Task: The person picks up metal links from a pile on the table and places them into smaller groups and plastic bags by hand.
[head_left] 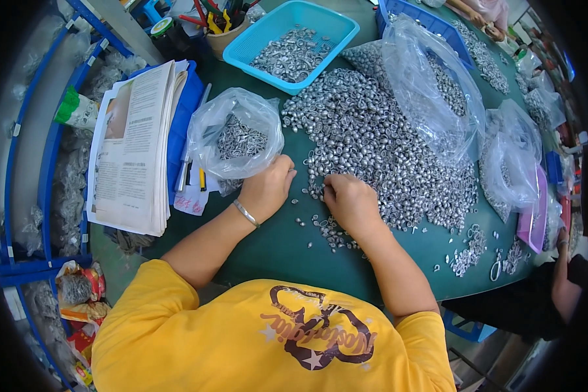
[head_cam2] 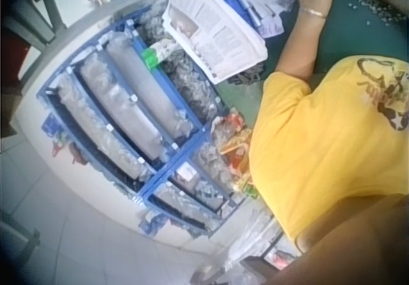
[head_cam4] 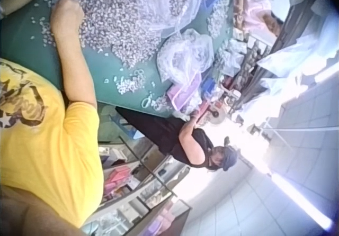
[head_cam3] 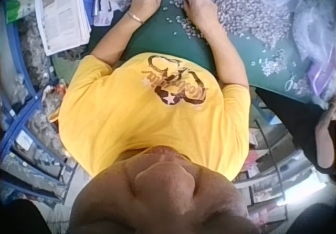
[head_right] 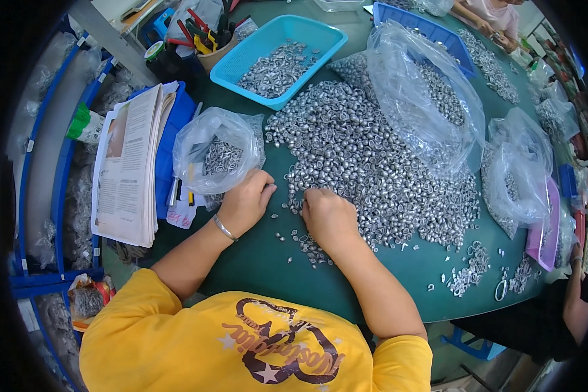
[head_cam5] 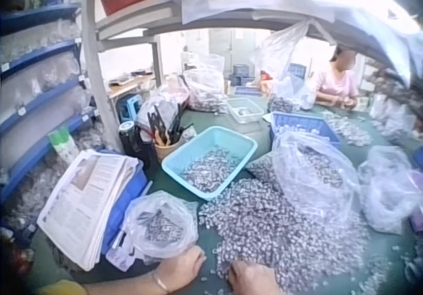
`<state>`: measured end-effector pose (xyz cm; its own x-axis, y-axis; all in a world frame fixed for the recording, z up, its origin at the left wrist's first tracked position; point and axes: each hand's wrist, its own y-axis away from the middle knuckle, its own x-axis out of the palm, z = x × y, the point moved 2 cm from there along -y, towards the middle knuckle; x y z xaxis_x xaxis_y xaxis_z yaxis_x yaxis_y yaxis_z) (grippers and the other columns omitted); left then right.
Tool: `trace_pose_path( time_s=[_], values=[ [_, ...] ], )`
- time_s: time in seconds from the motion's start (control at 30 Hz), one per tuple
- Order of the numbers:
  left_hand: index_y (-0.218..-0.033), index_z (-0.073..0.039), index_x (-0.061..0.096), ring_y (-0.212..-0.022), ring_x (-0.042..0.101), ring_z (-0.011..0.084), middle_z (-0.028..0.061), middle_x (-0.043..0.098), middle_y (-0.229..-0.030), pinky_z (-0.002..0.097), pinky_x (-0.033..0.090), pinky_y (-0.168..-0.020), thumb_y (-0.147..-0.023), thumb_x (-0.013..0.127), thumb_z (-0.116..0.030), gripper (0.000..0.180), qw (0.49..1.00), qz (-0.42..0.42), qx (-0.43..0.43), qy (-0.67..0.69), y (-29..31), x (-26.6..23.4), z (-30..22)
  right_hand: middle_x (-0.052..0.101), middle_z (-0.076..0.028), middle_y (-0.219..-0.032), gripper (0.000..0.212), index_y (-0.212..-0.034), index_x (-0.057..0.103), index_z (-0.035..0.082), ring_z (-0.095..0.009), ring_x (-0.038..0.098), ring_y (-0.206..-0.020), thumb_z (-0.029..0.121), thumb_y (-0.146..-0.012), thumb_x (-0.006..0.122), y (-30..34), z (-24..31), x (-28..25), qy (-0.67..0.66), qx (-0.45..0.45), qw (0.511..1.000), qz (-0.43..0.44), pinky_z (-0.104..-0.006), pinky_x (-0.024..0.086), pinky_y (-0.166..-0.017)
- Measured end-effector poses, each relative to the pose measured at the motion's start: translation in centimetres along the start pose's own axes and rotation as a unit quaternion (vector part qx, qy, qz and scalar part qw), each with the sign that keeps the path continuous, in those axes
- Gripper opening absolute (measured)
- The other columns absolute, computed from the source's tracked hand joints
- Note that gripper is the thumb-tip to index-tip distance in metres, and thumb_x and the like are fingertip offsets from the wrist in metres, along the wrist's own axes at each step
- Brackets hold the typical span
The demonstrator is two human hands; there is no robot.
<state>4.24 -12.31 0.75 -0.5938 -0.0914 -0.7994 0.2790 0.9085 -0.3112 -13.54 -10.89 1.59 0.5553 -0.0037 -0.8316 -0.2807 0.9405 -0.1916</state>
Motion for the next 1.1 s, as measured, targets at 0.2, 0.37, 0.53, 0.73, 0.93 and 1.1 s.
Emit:
trace_pose_path(
  time_s=[0.2, 0.37, 0.53, 0.73, 0.93, 1.1],
  values=[
    [-0.084, -0.002, 0.054, -0.064, 0.053, 0.0174, 0.0066, 0.056, -0.078, 0.0271, 0.044, -0.058, -0.079, 0.062, -0.006, 0.009, 0.973, 0.093, -0.090, 0.191, 1.1, -0.7, -0.7, 0.062, -0.011, -0.073, 0.013, -0.086, 0.065, 0.004, -0.019, 0.059, -0.058, 0.008, -0.073, 0.064, 1.0, -0.2, -1.2, -0.234, 0.108, 0.965, 0.054, -0.0289, 0.048, -0.056],
    [-0.093, -0.003, 0.056, -0.067, 0.050, 0.0076, 0.0023, 0.056, -0.084, 0.0193, 0.042, -0.059, -0.087, 0.056, -0.011, 0.010, 0.636, 0.238, -0.334, 0.654, 3.3, -0.2, -3.5, 0.061, -0.001, -0.070, 0.012, -0.089, 0.065, 0.000, -0.004, 0.051, -0.061, 0.004, -0.078, 0.064, 2.8, 0.3, -2.0, -0.385, 0.138, 0.910, 0.068, -0.0191, 0.043, -0.056],
    [-0.097, -0.001, 0.056, -0.071, 0.054, 0.0086, 0.0046, 0.058, -0.087, 0.0199, 0.046, -0.063, -0.090, 0.052, -0.011, 0.013, 0.447, 0.190, -0.425, 0.764, 4.6, 0.8, -4.6, 0.062, 0.000, -0.072, 0.012, -0.090, 0.065, -0.001, -0.003, 0.052, -0.064, 0.003, -0.079, 0.065, 4.4, 0.2, -1.9, -0.512, 0.168, 0.840, 0.071, -0.0169, 0.041, -0.055],
    [-0.097, -0.002, 0.056, -0.071, 0.056, 0.0092, 0.0055, 0.059, -0.086, 0.0189, 0.047, -0.061, -0.090, 0.052, -0.012, 0.013, 0.366, 0.222, -0.407, 0.807, 5.2, 1.2, -4.5, 0.059, 0.000, -0.069, 0.011, -0.088, 0.065, 0.000, -0.003, 0.047, -0.057, 0.000, -0.077, 0.065, 6.0, -0.1, -1.5, -0.645, 0.235, 0.723, 0.081, -0.0170, 0.036, -0.048],
    [-0.095, -0.003, 0.056, -0.070, 0.054, 0.0107, 0.0050, 0.057, -0.084, 0.0196, 0.045, -0.058, -0.089, 0.052, -0.010, 0.010, 0.430, 0.194, -0.428, 0.771, 5.5, 0.7, -4.3, 0.056, -0.006, -0.068, 0.005, -0.083, 0.059, -0.003, -0.008, 0.041, -0.048, 0.002, -0.083, 0.056, 7.1, -0.6, -1.8, -0.831, 0.228, 0.497, 0.107, -0.0191, 0.028, -0.040],
    [-0.092, -0.002, 0.056, -0.071, 0.051, 0.0134, 0.0067, 0.053, -0.085, 0.0202, 0.039, -0.051, -0.085, 0.046, -0.014, 0.017, 0.445, 0.169, -0.424, 0.771, 4.5, -0.8, -2.4, 0.056, -0.006, -0.063, 0.010, -0.084, 0.060, -0.001, -0.012, 0.048, -0.048, 0.008, -0.083, 0.056, 6.3, -2.2, -2.5, -0.506, 0.222, 0.827, 0.102, -0.0229, 0.036, -0.042]
  ],
)
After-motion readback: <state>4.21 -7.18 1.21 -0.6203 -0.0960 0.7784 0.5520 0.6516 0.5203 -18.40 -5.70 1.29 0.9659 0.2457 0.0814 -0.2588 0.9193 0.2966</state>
